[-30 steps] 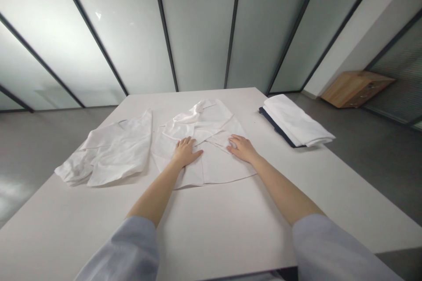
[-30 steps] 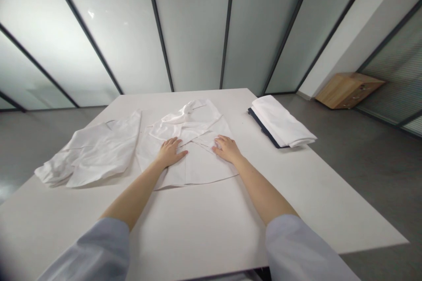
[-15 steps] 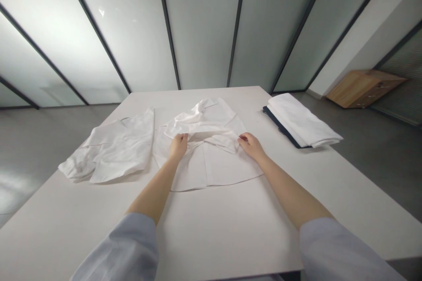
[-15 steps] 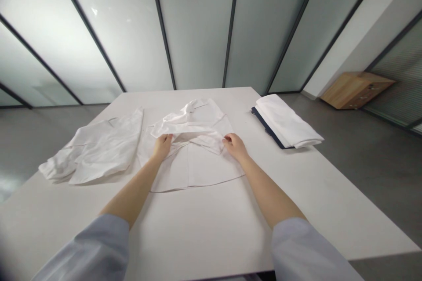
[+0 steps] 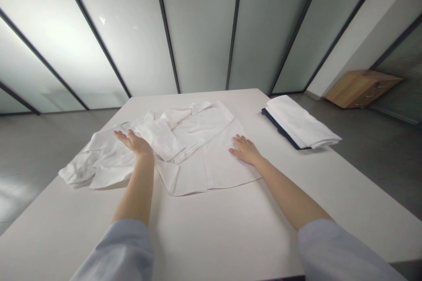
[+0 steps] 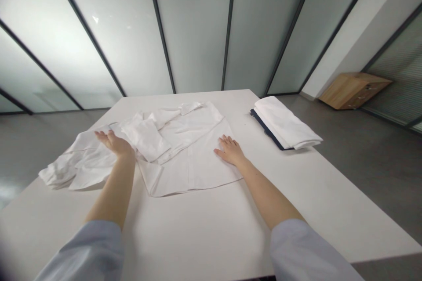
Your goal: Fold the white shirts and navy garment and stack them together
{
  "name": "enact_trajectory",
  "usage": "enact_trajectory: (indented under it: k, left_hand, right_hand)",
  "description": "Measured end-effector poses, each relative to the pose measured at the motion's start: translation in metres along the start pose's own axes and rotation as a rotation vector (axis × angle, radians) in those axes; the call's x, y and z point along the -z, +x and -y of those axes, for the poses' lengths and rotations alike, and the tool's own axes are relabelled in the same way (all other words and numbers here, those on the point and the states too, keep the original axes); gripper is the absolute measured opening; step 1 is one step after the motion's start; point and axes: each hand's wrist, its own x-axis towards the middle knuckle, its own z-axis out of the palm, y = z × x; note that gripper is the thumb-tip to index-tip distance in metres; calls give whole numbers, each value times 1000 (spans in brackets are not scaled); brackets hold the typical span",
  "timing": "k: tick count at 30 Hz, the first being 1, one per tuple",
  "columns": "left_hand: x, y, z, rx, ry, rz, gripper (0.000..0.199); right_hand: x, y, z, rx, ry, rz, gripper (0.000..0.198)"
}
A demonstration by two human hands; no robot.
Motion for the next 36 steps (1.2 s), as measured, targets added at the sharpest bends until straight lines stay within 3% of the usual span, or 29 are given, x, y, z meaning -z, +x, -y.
enact_trajectory:
  k: [2, 3, 6, 7, 9, 12, 15, 18, 20, 22, 24, 27, 29, 33, 36]
  left_hand:
    - [-4, -11, -15, -91, 14, 0, 39]
    - [-10, -20, -22, -133, 52, 122, 37]
    - [-30, -53, -30, -287, 298, 711, 37]
    - [-35, -62, -28, -333, 411, 838, 40]
    - [-40, -74, -19, -355, 632, 960, 46]
    - [-38, -76, -3, -299, 820, 991, 49]
    - [-36, -71, 2, -350, 841, 1042, 47]
    - [-38, -69, -7, -370, 868, 1061, 48]
    - [-38, -71, -18, -304, 902, 1033, 51]
    - [-38, -74, -29, -245, 932, 1000, 51]
    - [-36, -79, -36, -255, 968, 966, 47]
    - [-33, -86, -38, -377, 994, 946, 41]
    - [-33, -88, -33, -422, 969, 961, 41]
    - [-35, -84, -18, -361, 867, 958, 41]
    - [-36, -78, -10, -289, 794, 937, 45]
  right_hand:
    - [-1, 0, 2, 17, -21, 7, 64]
    - [0, 0, 3, 26, -30, 17, 64]
    - [0, -3, 2, 28, -49, 40, 63]
    - [1, -4, 1, 23, -51, 39, 63]
    - [1, -8, -3, 14, -47, 34, 63]
    - [3, -16, -12, 20, -43, 35, 61]
    - [12, -25, -20, 28, -66, 40, 59]
    - [31, -30, -23, 40, -120, 62, 49]
    - [45, -29, -18, 14, -170, 119, 40]
    - [57, -27, -6, -14, -190, 163, 37]
    - [61, -24, 14, 54, -154, 140, 37]
    - [52, -17, 50, 331, -57, 50, 44]
    - [39, -12, 71, 429, -16, 20, 42]
    - [16, 5, 88, 452, 150, -5, 25]
    - [13, 23, 69, 351, 345, -35, 24]
